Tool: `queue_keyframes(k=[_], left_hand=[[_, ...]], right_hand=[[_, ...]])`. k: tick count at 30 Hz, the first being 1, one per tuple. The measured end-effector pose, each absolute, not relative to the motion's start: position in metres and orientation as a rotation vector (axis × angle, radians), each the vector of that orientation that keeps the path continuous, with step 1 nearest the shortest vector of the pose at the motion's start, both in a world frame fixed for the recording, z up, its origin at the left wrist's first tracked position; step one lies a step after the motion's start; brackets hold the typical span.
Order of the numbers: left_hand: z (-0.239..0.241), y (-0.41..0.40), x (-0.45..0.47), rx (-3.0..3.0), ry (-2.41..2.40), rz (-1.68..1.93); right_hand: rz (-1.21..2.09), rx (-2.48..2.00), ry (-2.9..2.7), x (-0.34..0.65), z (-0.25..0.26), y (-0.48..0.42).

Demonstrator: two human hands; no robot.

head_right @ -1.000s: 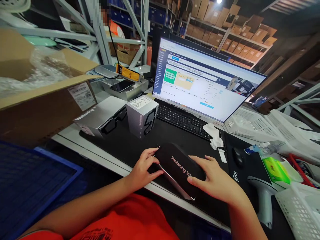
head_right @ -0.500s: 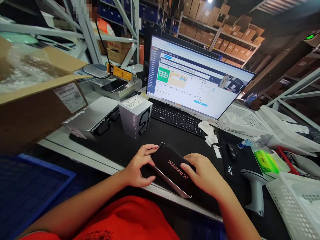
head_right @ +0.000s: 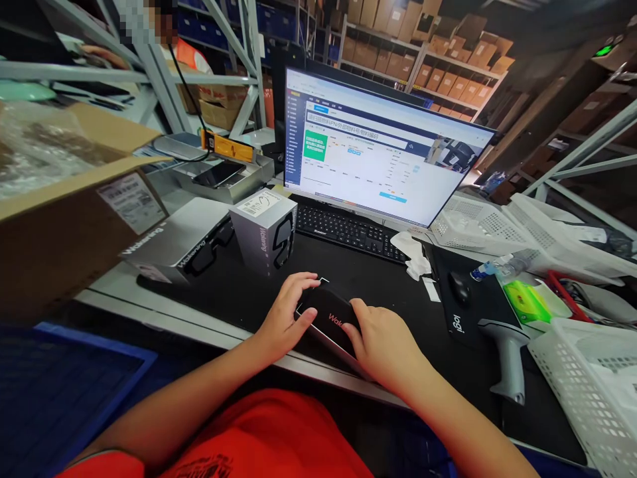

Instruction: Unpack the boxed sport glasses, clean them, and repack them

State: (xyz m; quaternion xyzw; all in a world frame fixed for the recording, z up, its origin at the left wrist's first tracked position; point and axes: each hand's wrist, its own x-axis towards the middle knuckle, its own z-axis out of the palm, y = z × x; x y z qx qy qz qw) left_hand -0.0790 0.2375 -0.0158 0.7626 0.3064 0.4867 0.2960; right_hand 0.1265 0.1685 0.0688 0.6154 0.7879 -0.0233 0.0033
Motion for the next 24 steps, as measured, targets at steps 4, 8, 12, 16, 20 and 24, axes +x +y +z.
queue_keyframes(k=[4, 8, 12, 16, 20, 24], left_hand=[[-0.018, 0.238, -0.074, 2.089, 0.978, 1.243], [-0.024, 0.243, -0.073, 2.157, 0.953, 1.191], [-0.019, 0.241, -0.071, 2.234, 1.021, 1.271], [-0.018, 0.243, -0.069, 2.255, 0.937, 1.182], [-0.023, 0.249, -0.069, 2.312, 0.896, 1.136], [-0.021, 0.252, -0.072, 2.427, 0.931, 1.033]], right_hand=[[0.090, 2.066, 2.525, 0.125, 0.051, 0.158], [0.032, 2.093, 2.482, 0.120, 0.048, 0.161], [-0.140, 2.088, 2.400, 0.125, 0.052, 0.181], [-0.193, 2.211, 2.492, 0.139, 0.035, 0.187], [0.296, 2.226, 2.852, 0.149, 0.015, 0.175], [-0.034, 1.988, 2.867, 0.154, 0.015, 0.169]])
